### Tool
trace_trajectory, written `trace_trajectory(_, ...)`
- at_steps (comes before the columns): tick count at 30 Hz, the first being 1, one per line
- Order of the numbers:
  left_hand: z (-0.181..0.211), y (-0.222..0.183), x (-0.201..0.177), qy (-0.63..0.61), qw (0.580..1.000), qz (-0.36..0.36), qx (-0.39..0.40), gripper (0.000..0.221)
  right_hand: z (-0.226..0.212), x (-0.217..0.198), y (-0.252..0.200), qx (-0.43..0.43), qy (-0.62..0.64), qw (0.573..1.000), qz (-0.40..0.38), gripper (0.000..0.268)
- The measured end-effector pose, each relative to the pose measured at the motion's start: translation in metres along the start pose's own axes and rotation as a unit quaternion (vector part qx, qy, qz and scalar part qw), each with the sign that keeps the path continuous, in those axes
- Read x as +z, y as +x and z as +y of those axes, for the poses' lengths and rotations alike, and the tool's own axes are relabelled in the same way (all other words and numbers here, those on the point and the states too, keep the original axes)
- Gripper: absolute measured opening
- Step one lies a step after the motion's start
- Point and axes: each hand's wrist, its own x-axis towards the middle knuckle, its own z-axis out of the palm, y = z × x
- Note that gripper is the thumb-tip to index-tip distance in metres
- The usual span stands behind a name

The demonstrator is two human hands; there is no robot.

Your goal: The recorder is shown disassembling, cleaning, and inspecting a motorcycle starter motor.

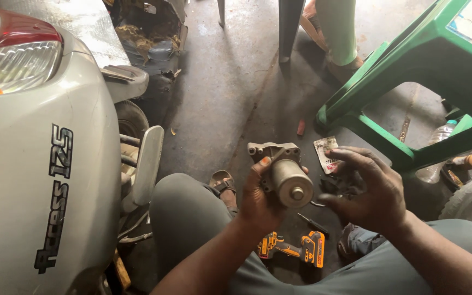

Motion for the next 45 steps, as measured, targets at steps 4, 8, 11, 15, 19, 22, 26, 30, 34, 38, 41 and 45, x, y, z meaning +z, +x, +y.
trace_trajectory(4,0.001,-0.001,0.004,0.007,1.000,0.003,0.000,0.055,0.003,-0.004,-0.002,0.020,-0.018,1.000,-0.010,0.067)
trace_trajectory(8,-0.003,0.000,-0.001,0.025,0.999,0.017,0.029,0.056,0.006,-0.003,-0.001,0.074,-0.037,0.996,-0.029,0.047)
trace_trajectory(11,-0.003,0.001,-0.002,0.027,0.998,0.026,0.041,0.056,0.017,-0.003,-0.004,0.105,-0.023,0.994,-0.033,0.036)
trace_trajectory(15,0.002,-0.004,0.009,0.016,0.999,0.021,0.041,0.056,0.023,-0.006,-0.010,0.152,0.013,0.988,-0.026,0.028)
trace_trajectory(19,0.023,-0.010,0.010,0.026,0.998,-0.003,0.056,0.058,0.026,-0.017,-0.012,0.201,0.021,0.979,0.000,0.027)
trace_trajectory(22,0.047,-0.022,0.017,0.059,0.992,-0.027,0.111,0.059,0.028,-0.020,-0.014,0.229,0.042,0.972,0.023,0.024)
trace_trajectory(26,0.080,-0.042,0.031,0.118,0.972,0.009,0.201,0.058,0.034,-0.018,-0.015,0.262,0.040,0.964,0.030,0.024)
trace_trajectory(30,0.105,-0.057,0.043,0.128,0.959,0.029,0.250,0.058,0.059,-0.005,-0.003,0.301,-0.006,0.952,-0.052,0.027)
trace_trajectory(34,0.120,-0.063,0.039,0.115,0.967,0.052,0.223,0.059,0.136,0.032,0.002,0.397,-0.046,0.883,-0.247,0.036)
trace_trajectory(38,0.135,-0.057,0.030,0.132,0.976,0.078,0.157,0.065,0.257,0.073,-0.049,0.332,-0.284,0.805,-0.401,0.040)
trace_trajectory(41,0.146,-0.049,0.019,0.142,0.979,0.094,0.115,0.071,0.370,0.104,-0.164,0.407,-0.312,0.801,-0.308,0.038)
trace_trajectory(45,0.156,-0.048,0.008,0.137,0.980,0.119,0.078,0.078,0.419,0.169,-0.246,0.556,-0.275,0.773,-0.132,0.026)
